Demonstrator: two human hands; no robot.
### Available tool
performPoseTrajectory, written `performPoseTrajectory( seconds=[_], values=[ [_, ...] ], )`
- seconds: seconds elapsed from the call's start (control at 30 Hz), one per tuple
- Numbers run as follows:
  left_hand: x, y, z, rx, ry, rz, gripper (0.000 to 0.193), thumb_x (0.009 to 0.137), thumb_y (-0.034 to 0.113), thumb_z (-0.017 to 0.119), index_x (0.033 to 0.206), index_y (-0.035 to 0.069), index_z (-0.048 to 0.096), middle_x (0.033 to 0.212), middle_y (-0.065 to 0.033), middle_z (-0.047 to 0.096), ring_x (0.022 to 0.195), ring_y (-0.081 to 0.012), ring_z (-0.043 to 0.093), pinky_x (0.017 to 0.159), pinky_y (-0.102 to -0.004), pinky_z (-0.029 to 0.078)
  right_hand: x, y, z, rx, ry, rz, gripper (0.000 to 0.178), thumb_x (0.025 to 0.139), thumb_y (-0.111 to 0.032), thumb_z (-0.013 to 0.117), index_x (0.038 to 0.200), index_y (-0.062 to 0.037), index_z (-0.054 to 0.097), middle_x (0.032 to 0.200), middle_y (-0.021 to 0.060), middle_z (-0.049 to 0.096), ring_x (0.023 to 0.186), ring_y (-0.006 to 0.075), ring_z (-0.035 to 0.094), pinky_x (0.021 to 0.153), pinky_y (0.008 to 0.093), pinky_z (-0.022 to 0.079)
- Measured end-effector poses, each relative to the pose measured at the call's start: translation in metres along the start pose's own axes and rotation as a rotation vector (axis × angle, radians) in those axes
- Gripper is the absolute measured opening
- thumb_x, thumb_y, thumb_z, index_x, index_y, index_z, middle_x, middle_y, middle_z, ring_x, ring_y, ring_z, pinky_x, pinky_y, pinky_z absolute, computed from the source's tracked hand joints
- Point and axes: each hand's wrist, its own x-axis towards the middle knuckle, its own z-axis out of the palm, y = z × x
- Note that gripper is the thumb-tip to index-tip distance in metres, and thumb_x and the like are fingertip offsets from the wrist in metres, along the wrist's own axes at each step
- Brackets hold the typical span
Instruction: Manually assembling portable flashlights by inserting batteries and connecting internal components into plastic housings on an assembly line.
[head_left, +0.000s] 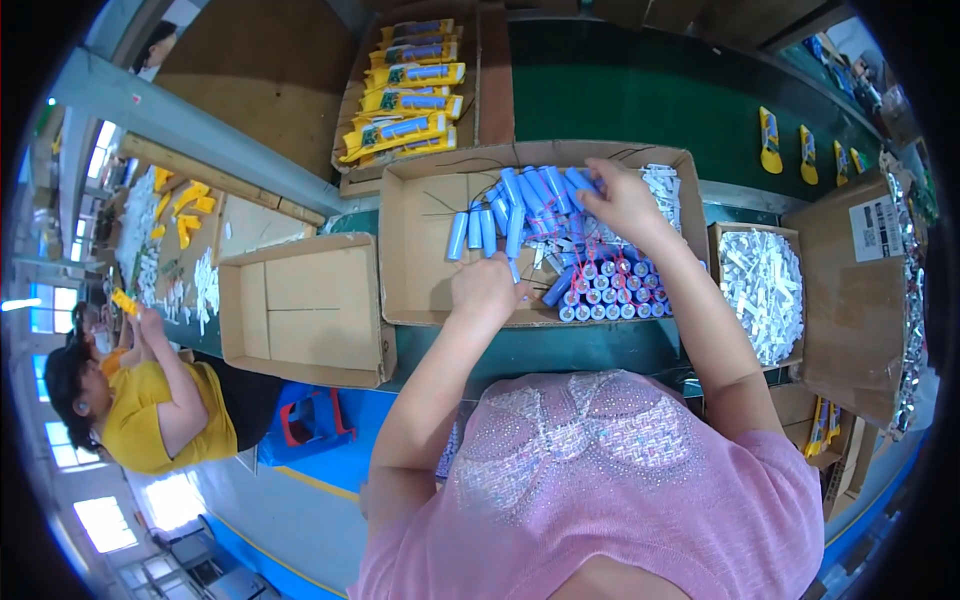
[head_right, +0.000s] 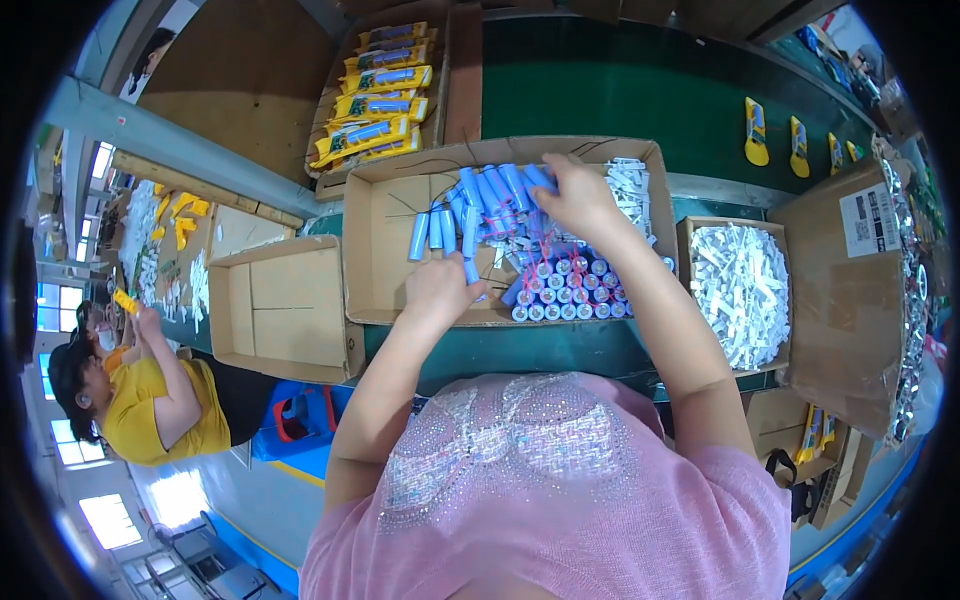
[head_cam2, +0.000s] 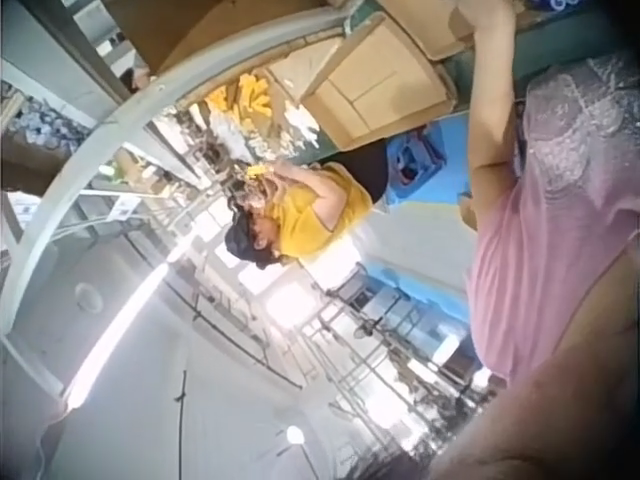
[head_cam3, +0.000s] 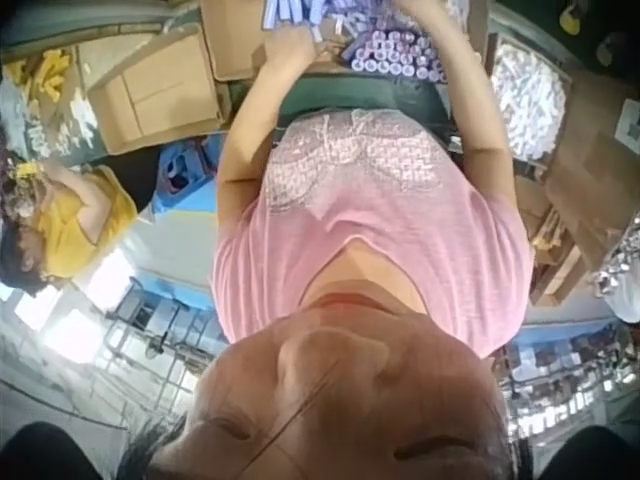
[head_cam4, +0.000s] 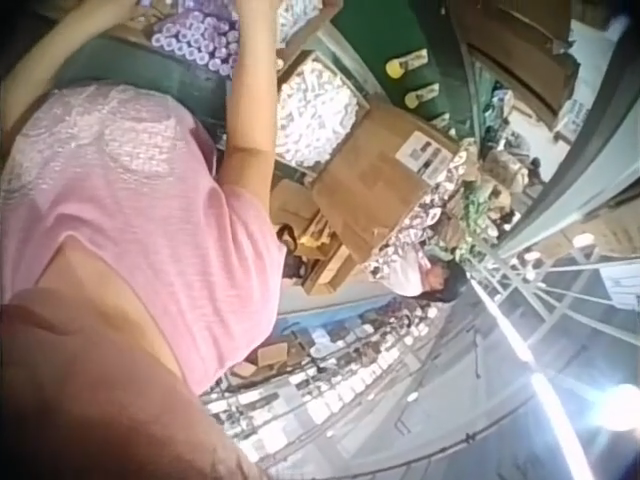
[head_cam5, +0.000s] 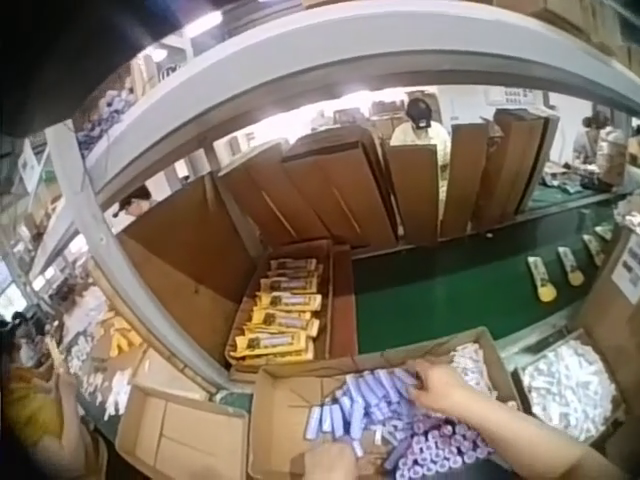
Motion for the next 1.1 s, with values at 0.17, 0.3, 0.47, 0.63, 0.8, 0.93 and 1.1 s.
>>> performPoseTrajectory(
  seconds=[0.17, 0.3, 0.47, 0.63, 0.8, 0.93, 1.1],
  values=[
    [-0.006, -0.013, 0.001, -0.191, 0.030, 0.010, 0.034, 0.065, 0.023, 0.064, 0.085, 0.001, 0.048, 0.068, -0.0141, 0.058, 0.066, -0.0288, 0.058, 0.058, -0.0385, 0.045, -0.006, -0.005, 0.007, 0.016, 0.045, -0.083, 0.037, 0.071, -0.023, 0.058, 0.100, -0.0030, 0.052, 0.100, 0.0139, 0.051, 0.083, 0.0295, 0.054, 0.070, 0.0345, 0.045],
    [-0.032, -0.026, -0.039, -0.562, -0.026, 0.004, 0.033, 0.070, 0.012, 0.061, 0.095, 0.003, 0.041, 0.066, -0.0081, 0.057, 0.061, -0.0162, 0.057, 0.054, -0.0274, 0.044, -0.004, 0.004, 0.004, 0.064, 0.072, -0.015, 0.036, 0.072, -0.021, 0.059, 0.101, -0.0018, 0.051, 0.094, 0.0122, 0.051, 0.076, 0.0230, 0.053, 0.066, 0.0311, 0.044],
    [-0.022, -0.028, -0.062, -1.032, 0.220, -0.010, 0.032, 0.074, 0.012, 0.056, 0.100, 0.004, 0.039, 0.064, -0.0083, 0.058, 0.062, -0.0159, 0.059, 0.054, -0.0276, 0.045, -0.004, 0.004, 0.007, 0.099, 0.031, -0.048, 0.032, 0.072, -0.019, 0.060, 0.098, -0.0020, 0.052, 0.090, 0.0101, 0.052, 0.074, 0.0191, 0.052, 0.064, 0.0293, 0.043],
    [0.025, -0.023, -0.039, -0.285, 0.339, -0.099, 0.033, 0.073, 0.023, 0.061, 0.098, 0.007, 0.046, 0.078, -0.0109, 0.056, 0.070, -0.0238, 0.057, 0.058, -0.0337, 0.045, -0.008, -0.003, 0.008, 0.135, 0.020, -0.022, 0.031, 0.072, -0.020, 0.059, 0.096, -0.0018, 0.053, 0.089, 0.0105, 0.052, 0.073, 0.0207, 0.054, 0.064, 0.0296, 0.044],
    [-0.010, -0.017, -0.032, -0.156, 0.266, 0.148, 0.030, 0.071, 0.029, 0.062, 0.091, 0.008, 0.053, 0.087, -0.0119, 0.054, 0.079, -0.0295, 0.054, 0.065, -0.0377, 0.044, -0.005, 0.003, 0.007, 0.151, 0.036, 0.031, 0.029, 0.073, -0.018, 0.059, 0.096, -0.0018, 0.053, 0.088, 0.0095, 0.052, 0.075, 0.0178, 0.053, 0.064, 0.0282, 0.043],
    [-0.023, -0.031, -0.021, -0.175, 0.157, 0.249, 0.026, 0.073, 0.025, 0.061, 0.092, 0.008, 0.054, 0.089, -0.0090, 0.054, 0.079, -0.0239, 0.055, 0.067, -0.0339, 0.044, -0.001, -0.001, 0.005, 0.126, 0.091, -0.053, 0.026, 0.072, -0.016, 0.058, 0.094, -0.0016, 0.053, 0.089, 0.0110, 0.052, 0.077, 0.0209, 0.053, 0.065, 0.0294, 0.043],
    [0.013, -0.080, -0.044, -0.699, 0.645, -0.097, 0.033, 0.078, 0.015, 0.054, 0.107, 0.002, 0.047, 0.099, -0.0103, 0.052, 0.089, -0.0146, 0.051, 0.075, -0.0278, 0.041, -0.002, -0.002, 0.001, 0.019, 0.378, -0.364, 0.023, 0.073, -0.009, 0.058, 0.093, -0.0006, 0.052, 0.088, 0.0081, 0.051, 0.079, 0.0176, 0.051, 0.066, 0.0258, 0.042]
  ],
)
